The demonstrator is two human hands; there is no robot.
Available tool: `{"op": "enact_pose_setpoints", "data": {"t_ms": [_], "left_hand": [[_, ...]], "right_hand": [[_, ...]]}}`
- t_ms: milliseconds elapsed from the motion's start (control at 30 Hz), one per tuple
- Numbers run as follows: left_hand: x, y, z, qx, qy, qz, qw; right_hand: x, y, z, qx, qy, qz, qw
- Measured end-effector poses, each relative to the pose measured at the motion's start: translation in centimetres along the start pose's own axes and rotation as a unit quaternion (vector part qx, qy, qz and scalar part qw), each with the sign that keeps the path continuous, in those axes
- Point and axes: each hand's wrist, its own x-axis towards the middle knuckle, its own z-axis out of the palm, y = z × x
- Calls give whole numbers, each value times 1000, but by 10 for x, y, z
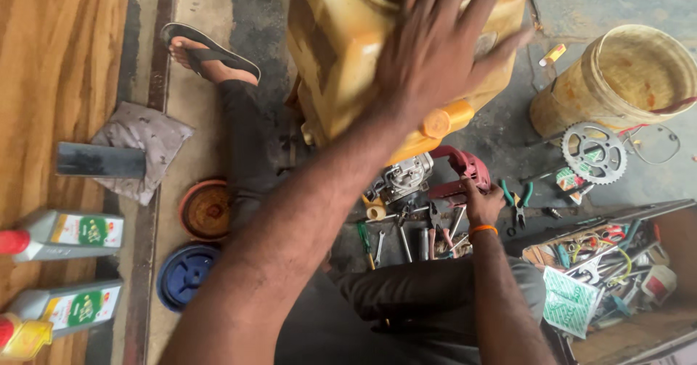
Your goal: The person works on a small engine mounted on a blue frame, using a wrench to tighten bolts on the engine block and fuel tank. They adjust the fuel cap and handle various engine components while seated on the floor.
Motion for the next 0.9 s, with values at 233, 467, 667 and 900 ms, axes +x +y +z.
{"op": "enact_pose_setpoints", "data": {"t_ms": [233, 467, 667, 900], "left_hand": [[-204, 90, -70, -137, -116, -290, 940], [-285, 96, -47, -111, -165, -572, 796], [-287, 64, -31, -186, -204, -661, 698], [-290, 52, -33, -193, -223, -618, 728]], "right_hand": [[-28, 23, -42, 30, 83, -124, 988], [-96, 28, -46, 144, -3, -198, 970], [-127, 27, -54, 77, -2, -263, 962], [-145, 21, -44, 75, -41, -318, 944]]}}
